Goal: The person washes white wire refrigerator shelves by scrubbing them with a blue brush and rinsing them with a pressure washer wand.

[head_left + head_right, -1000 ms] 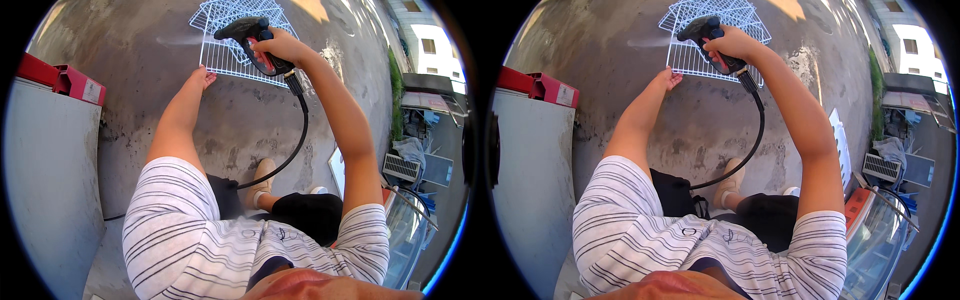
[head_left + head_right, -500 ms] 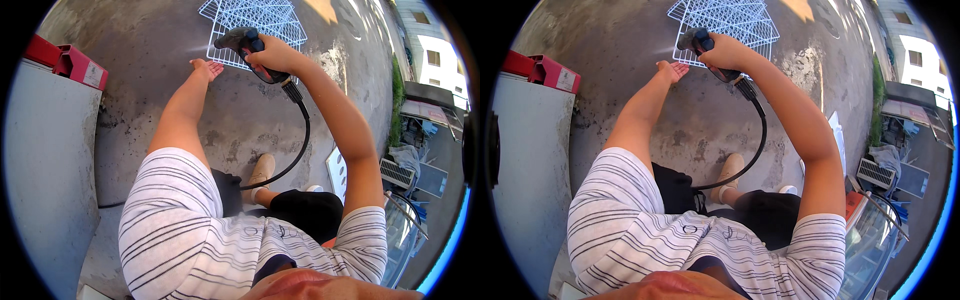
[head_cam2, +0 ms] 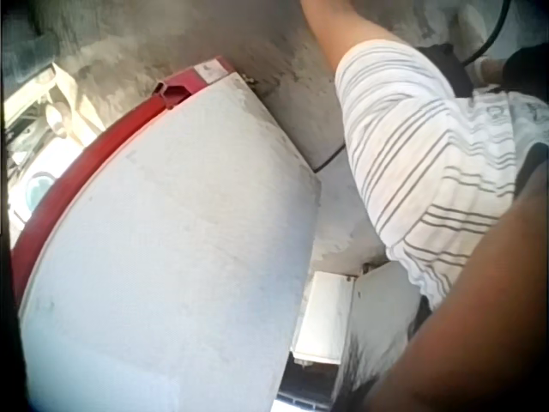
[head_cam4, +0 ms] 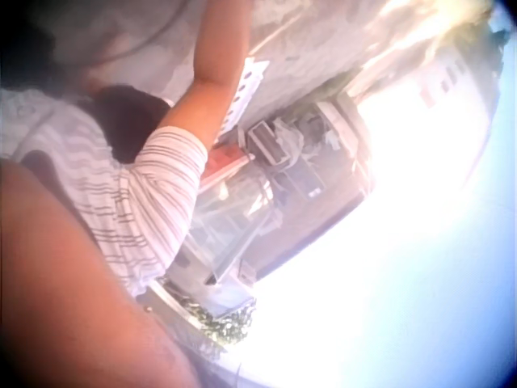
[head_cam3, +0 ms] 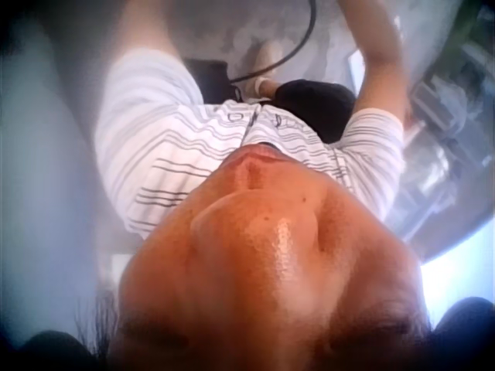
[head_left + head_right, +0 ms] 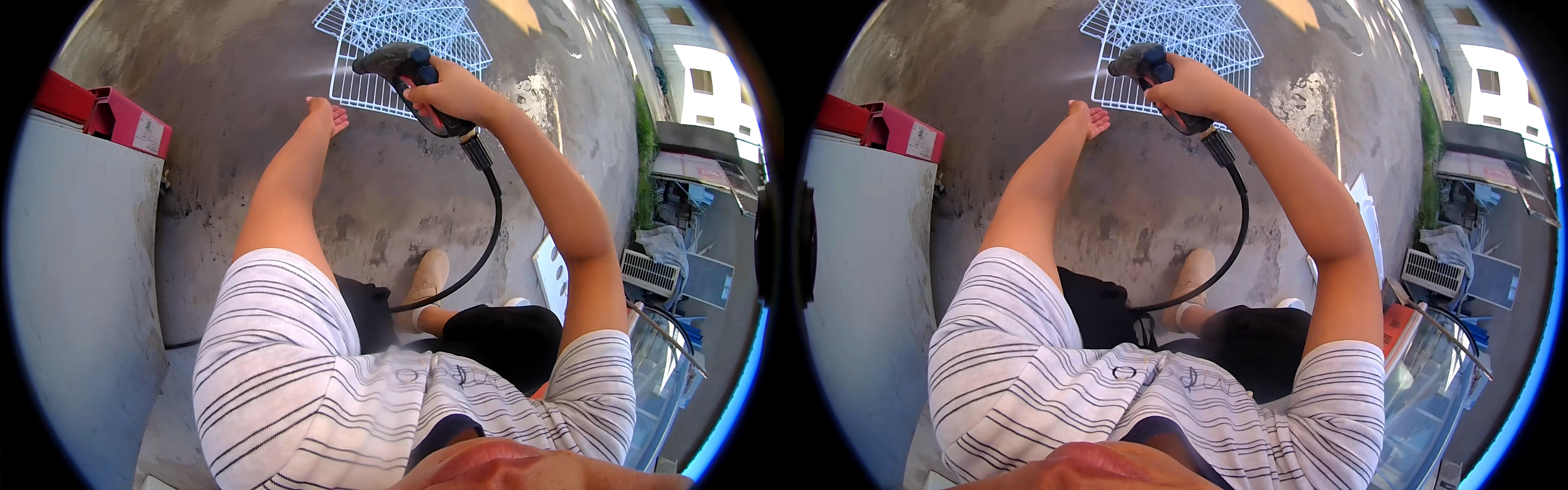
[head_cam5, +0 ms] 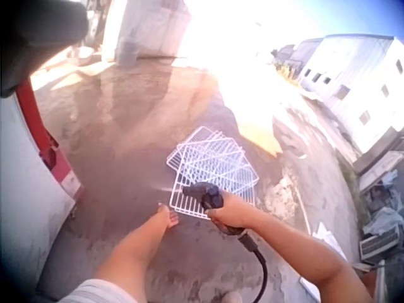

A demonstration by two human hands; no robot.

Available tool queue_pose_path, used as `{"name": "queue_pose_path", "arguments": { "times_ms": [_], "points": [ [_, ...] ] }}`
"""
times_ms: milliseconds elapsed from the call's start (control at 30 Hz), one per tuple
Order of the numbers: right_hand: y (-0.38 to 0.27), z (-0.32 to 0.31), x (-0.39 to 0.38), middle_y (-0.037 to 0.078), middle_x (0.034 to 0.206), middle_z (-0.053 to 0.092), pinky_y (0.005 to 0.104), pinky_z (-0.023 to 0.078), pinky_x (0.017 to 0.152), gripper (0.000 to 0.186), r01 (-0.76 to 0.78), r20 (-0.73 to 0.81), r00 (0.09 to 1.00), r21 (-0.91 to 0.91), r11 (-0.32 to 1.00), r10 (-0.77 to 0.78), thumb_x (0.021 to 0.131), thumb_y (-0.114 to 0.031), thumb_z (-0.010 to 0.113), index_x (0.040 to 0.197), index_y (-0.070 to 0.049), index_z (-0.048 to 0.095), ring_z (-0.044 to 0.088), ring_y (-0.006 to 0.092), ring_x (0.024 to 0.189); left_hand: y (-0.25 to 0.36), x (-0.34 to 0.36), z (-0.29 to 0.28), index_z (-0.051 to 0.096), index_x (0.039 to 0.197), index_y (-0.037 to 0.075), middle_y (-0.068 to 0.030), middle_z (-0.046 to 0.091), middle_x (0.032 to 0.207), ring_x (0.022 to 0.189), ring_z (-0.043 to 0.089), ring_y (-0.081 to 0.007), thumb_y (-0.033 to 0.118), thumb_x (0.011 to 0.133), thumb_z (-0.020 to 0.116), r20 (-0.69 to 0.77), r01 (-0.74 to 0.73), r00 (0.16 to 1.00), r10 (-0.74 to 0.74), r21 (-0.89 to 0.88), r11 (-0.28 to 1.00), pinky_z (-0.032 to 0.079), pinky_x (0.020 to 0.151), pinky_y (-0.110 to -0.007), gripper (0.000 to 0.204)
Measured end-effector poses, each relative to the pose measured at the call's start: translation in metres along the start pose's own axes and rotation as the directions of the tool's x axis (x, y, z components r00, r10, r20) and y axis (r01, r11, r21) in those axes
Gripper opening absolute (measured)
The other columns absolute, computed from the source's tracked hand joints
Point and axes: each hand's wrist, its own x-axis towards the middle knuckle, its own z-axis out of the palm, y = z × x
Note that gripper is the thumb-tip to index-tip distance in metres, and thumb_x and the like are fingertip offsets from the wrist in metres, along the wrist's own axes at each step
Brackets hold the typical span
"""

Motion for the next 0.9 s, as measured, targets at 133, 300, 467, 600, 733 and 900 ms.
{"name": "queue_pose_path", "arguments": {
  "times_ms": [133, 300, 467, 600, 733, 900],
  "points": [
    [0.008, 0.006, -0.028, 0.008, 0.079, 0.065, 0.0301, 0.051, 0.069, 0.037, -0.042, 0.073, 0.997, 0.018, 0.999, 0.04, 0.077, -0.02, 0.066, 0.107, -0.001, 0.055, 0.064, 0.0149, 0.07, 0.003, 0.005, 0.006, 0.038, 0.134, -0.002, -0.0205, 0.05, 0.127, 0.115, 0.052, -0.034, 0.061, 0.095, 0.019, -0.051, -0.03, 0.998, 0.031, 0.028, 0.999, 0.04, 0.1, -0.055, 0.076],
    [0.038, -0.011, -0.05, 0.007, 0.084, 0.064, 0.0323, 0.049, 0.075, 0.04, -0.104, -0.476, 0.879, -0.117, 0.988, 0.036, 0.078, -0.027, 0.069, 0.108, -0.005, 0.055, 0.061, 0.0152, 0.078, -0.006, -0.005, 0.029, 0.034, 0.135, 0.002, -0.0191, 0.047, 0.127, 0.118, 0.048, -0.0345, 0.057, 0.097, 0.023, -0.123, -0.017, 0.992, 0.022, 0.042, 0.999, 0.036, 0.103, -0.058, 0.068],
    [0.082, -0.01, -0.085, 0.008, 0.078, 0.061, 0.0299, 0.048, 0.066, 0.032, -0.082, -0.044, 0.994, 0.294, 0.952, 0.099, 0.083, -0.026, 0.066, 0.105, -0.006, 0.054, 0.061, 0.0132, 0.071, -0.008, 0.02, 0.036, 0.044, 0.126, 0.002, -0.0185, 0.05, 0.122, 0.118, 0.049, -0.0318, 0.043, 0.099, 0.035, -0.029, -0.049, 0.998, 0.05, 0.064, 0.997, 0.038, 0.103, -0.055, 0.05],
    [0.127, -0.018, -0.096, 0.006, 0.076, 0.061, 0.0288, 0.047, 0.062, 0.029, -0.136, -0.652, 0.755, -0.045, 0.99, 0.075, 0.084, -0.021, 0.064, 0.103, -0.003, 0.054, 0.059, 0.0101, 0.069, -0.022, 0.038, 0.038, 0.046, 0.122, 0.002, -0.0169, 0.052, 0.116, 0.105, 0.055, -0.0287, 0.021, 0.097, 0.043, -0.007, -0.141, 0.99, 0.144, 0.144, 0.979, 0.046, 0.096, -0.052, 0.031],
    [0.175, -0.012, -0.119, 0.005, 0.075, 0.061, 0.0281, 0.047, 0.062, 0.035, -0.055, -0.246, 0.949, 0.49, 0.87, 0.199, 0.083, -0.025, 0.067, 0.108, -0.003, 0.053, 0.059, 0.0111, 0.066, -0.03, 0.03, 0.036, 0.047, 0.116, 0.001, -0.0144, 0.053, 0.109, 0.1, 0.057, -0.0263, 0.023, 0.098, 0.047, -0.022, -0.156, 0.986, 0.166, 0.251, 0.956, 0.05, 0.093, -0.048, 0.028],
    [0.244, -0.007, -0.109, 0.003, 0.071, 0.06, 0.0274, 0.046, 0.057, 0.041, -0.051, -0.68, 0.698, 0.263, 0.963, 0.222, 0.081, -0.027, 0.07, 0.111, -0.004, 0.054, 0.058, 0.0109, 0.059, -0.058, 0.015, 0.053, 0.042, 0.122, 0.001, -0.0145, 0.052, 0.118, 0.112, 0.054, -0.0295, 0.031, 0.097, 0.052, 0.038, -0.07, 0.997, 0.063, 0.222, 0.973, 0.047, 0.098, -0.05, 0.041]
  ]
}}
